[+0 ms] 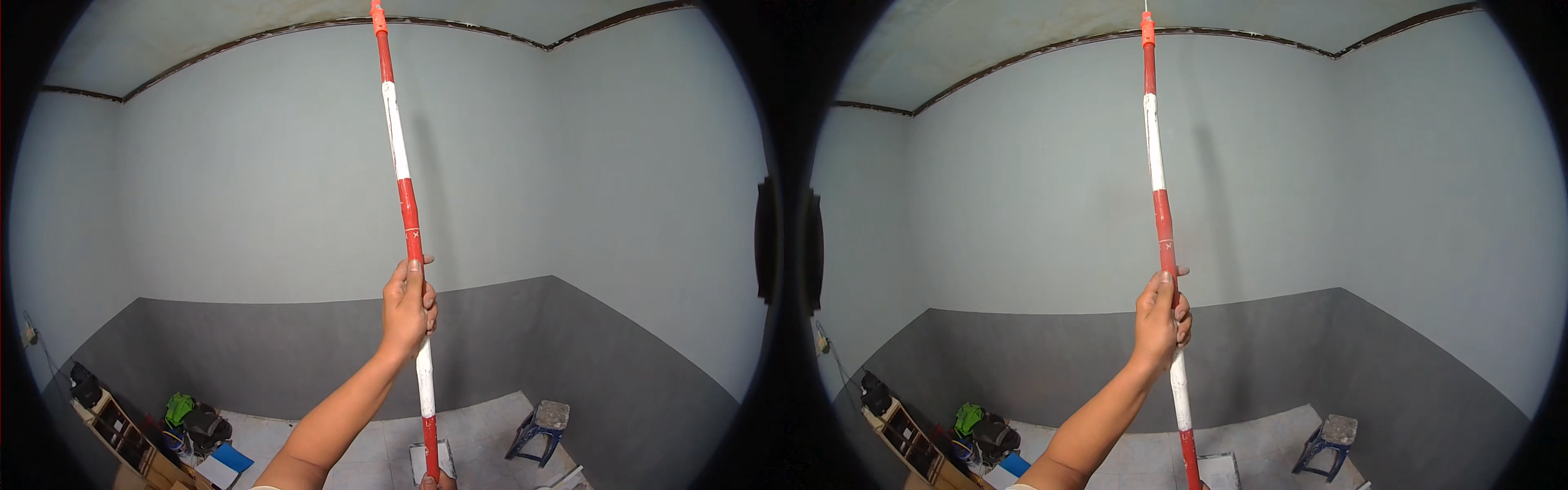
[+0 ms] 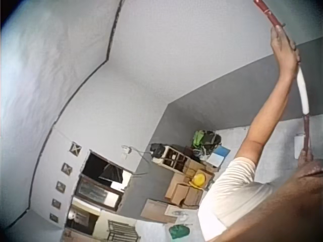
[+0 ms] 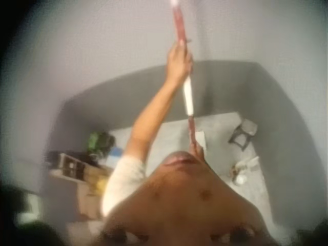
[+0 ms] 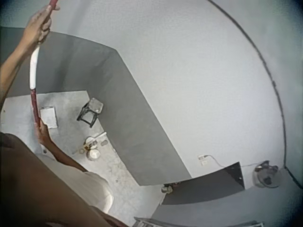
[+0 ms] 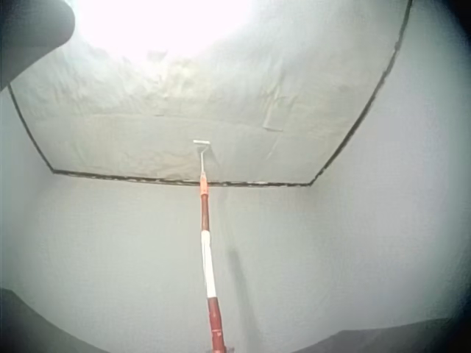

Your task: The person paints the ceiling using a paint roller on an extension pole.

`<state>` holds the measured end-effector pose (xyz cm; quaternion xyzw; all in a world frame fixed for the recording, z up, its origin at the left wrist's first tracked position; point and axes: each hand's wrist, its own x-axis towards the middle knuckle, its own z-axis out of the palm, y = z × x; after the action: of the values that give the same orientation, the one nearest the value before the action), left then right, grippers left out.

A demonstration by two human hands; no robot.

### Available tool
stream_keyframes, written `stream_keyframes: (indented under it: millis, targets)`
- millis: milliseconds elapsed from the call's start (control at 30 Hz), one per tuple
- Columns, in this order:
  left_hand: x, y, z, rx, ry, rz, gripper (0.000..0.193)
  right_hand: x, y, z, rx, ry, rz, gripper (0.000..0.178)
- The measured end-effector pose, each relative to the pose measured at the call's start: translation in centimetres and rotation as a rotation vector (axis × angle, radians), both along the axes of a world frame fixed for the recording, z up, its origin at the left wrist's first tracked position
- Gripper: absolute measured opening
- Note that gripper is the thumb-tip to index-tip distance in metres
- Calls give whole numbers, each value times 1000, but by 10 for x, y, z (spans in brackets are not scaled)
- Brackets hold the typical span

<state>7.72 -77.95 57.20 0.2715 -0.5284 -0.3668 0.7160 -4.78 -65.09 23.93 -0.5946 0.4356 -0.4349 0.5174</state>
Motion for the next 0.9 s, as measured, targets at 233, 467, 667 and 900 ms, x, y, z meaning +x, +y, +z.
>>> stream_keyframes:
  millis: [233, 467, 667, 900]
  targets:
    - [8, -19, 0, -3, -54, 20, 40, 16, -24, -2, -9, -57, -1, 68]
    - [16, -34, 2, 13, -71, 2, 40, 33, -36, 1, -23, -97, -22, 66]
    - [29, -49, 1, 3, -79, -16, 41, 49, -45, 0, -39, -133, -36, 65]
    - [41, -68, -1, 4, -83, -4, 43, 69, -55, -2, -84, -185, -66, 64]
